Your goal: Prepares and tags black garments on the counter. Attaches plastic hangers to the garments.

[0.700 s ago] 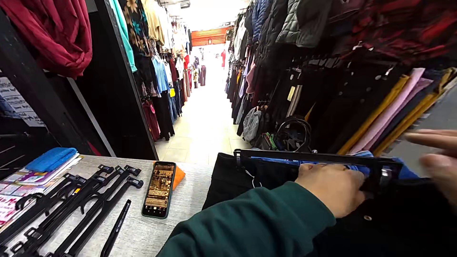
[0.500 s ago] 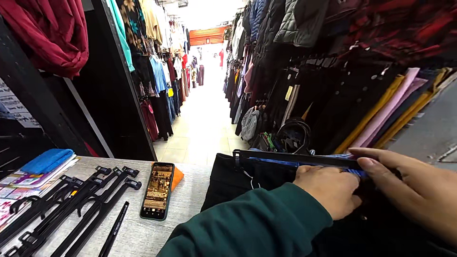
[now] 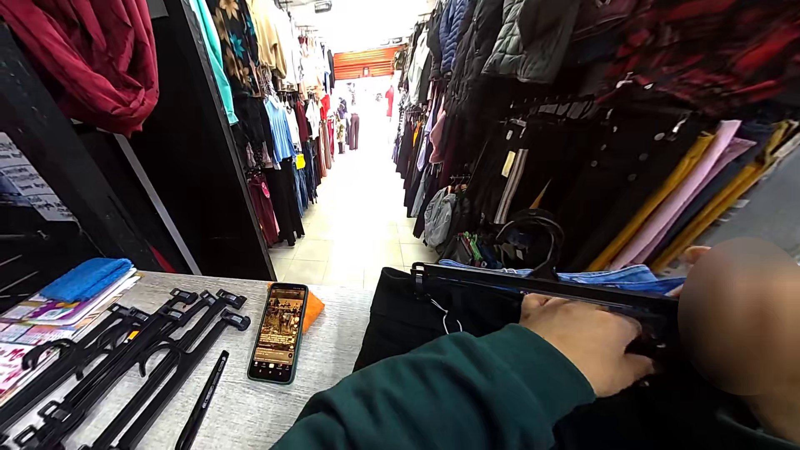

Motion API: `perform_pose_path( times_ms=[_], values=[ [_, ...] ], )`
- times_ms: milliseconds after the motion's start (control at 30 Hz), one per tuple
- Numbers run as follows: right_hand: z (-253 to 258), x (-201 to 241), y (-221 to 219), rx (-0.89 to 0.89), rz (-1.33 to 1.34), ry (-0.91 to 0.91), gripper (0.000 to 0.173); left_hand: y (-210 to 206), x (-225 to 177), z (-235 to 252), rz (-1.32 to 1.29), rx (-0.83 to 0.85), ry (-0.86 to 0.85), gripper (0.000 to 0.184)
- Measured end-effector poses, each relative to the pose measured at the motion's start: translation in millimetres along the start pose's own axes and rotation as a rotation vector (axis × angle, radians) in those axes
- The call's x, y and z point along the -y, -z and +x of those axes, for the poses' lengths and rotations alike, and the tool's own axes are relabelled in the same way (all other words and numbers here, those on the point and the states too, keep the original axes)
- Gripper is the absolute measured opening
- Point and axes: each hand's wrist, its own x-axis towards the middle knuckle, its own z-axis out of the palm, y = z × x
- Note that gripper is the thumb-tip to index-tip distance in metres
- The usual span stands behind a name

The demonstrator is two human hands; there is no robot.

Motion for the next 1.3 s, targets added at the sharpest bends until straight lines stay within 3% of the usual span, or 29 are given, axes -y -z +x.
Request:
perform_pose_path(
  times_ms=[233, 533, 767, 867, 933, 1067, 1133, 1200, 1300],
  values=[
    [-2.3, -9.1, -16.2, -0.144, 0.066, -0.029, 0.066, 0.9, 1.6, -0.6, -0.056, -0.022, -0.013, 0.031],
    [2.3, -15.9, -16.4, -0.091, -0.058, -0.023, 0.069, -3.9, 2.8, -4.7, -0.135, -0.073, 0.014, 0.031],
    [6.5, -3.5, -2.9, -0.066, -0.149, 0.093, 0.067, -20.1, 9.3, -4.1, -0.243, -0.277, -0.018, 0.028],
    [7.4, 28.3, 8.1, -0.093, -0.163, 0.205, 0.052, -20.3, 16.4, -6.1, -0.272, -0.378, -0.046, 0.026],
    [6.9, 34.6, 10.3, -0.153, -0.091, 0.223, 0.048, -16.2, 18.1, -5.5, -0.287, -0.394, -0.087, 0.024],
    [12.1, 23.6, 24.7, -0.282, 0.233, 0.130, 0.057, -13.4, 22.1, -0.2, -0.269, -0.492, -0.139, 0.019],
    [15.8, 13.9, 42.4, -0.320, 0.241, 0.089, 0.056, -13.1, 21.2, 0.7, -0.258, -0.498, -0.124, 0.019],
    [15.3, 2.1, 59.2, -0.237, 0.197, 0.013, 0.052, -14.1, 19.5, 0.0, -0.258, -0.501, -0.108, 0.021],
    [11.6, -16.6, 72.3, 0.053, 0.187, -0.175, 0.039, -19.4, 23.0, 3.0, -0.233, -0.550, -0.155, 0.027]
  ],
)
